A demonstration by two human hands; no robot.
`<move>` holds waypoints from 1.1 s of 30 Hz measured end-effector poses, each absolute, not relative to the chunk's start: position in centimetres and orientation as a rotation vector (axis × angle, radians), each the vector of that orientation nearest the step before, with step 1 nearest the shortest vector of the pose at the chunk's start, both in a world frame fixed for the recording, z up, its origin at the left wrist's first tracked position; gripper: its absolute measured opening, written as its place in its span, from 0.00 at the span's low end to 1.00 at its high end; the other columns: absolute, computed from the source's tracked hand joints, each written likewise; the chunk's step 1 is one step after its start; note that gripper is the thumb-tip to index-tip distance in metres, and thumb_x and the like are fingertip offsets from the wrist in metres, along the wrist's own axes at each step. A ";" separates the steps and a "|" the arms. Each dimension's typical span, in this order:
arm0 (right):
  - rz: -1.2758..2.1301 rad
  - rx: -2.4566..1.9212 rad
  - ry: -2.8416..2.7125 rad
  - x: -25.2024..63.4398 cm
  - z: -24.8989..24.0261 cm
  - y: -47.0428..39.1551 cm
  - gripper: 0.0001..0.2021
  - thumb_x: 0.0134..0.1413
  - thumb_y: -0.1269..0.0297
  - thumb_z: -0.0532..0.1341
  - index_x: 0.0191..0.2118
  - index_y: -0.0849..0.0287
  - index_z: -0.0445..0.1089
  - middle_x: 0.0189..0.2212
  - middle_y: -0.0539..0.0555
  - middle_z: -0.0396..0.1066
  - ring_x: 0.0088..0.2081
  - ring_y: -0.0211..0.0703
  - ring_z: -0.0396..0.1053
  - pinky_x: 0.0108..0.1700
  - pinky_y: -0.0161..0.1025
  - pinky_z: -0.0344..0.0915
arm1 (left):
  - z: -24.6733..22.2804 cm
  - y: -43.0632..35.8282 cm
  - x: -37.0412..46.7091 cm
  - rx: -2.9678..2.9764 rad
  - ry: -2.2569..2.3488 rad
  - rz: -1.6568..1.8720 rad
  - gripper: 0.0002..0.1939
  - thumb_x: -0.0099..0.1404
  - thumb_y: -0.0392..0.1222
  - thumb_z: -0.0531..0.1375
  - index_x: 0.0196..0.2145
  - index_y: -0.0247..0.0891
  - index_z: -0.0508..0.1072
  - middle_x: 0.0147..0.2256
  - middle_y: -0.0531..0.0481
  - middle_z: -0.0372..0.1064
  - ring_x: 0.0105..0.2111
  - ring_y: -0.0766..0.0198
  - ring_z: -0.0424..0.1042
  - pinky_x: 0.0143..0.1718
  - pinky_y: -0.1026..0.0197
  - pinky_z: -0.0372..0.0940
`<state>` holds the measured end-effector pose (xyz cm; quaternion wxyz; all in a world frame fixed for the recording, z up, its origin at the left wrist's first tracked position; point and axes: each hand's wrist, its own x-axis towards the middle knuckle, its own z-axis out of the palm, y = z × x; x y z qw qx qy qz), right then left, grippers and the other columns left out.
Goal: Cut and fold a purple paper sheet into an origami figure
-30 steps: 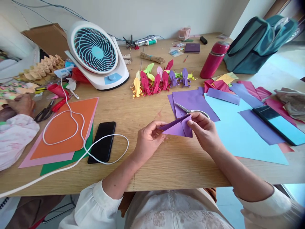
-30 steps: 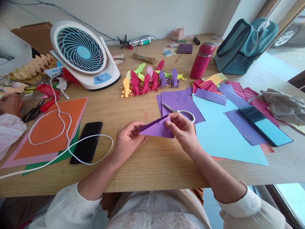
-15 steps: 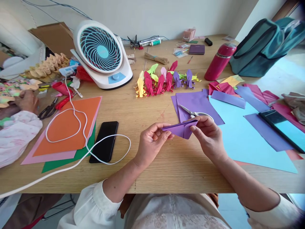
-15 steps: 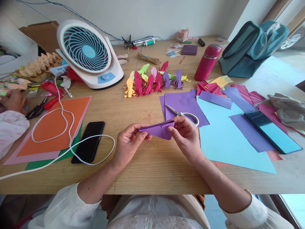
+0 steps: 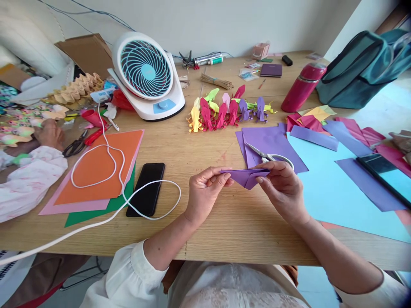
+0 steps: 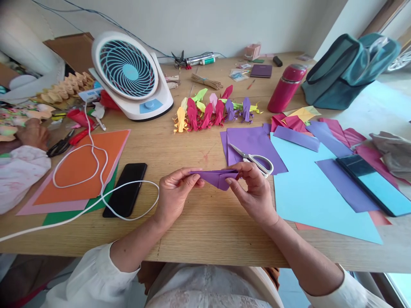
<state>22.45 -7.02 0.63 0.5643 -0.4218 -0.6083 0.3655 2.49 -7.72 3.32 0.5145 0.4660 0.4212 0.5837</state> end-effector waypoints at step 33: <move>0.901 -0.962 -1.402 22.3 0.8 -7.0 0.13 0.56 0.61 0.68 0.47 0.50 0.71 0.44 0.55 0.73 0.44 0.46 0.73 0.47 0.46 0.73 | 3.3 -7.8 2.2 1.186 0.977 1.380 0.07 0.63 0.42 0.67 0.39 0.38 0.82 0.27 0.52 0.78 0.29 0.67 0.77 0.34 0.65 0.74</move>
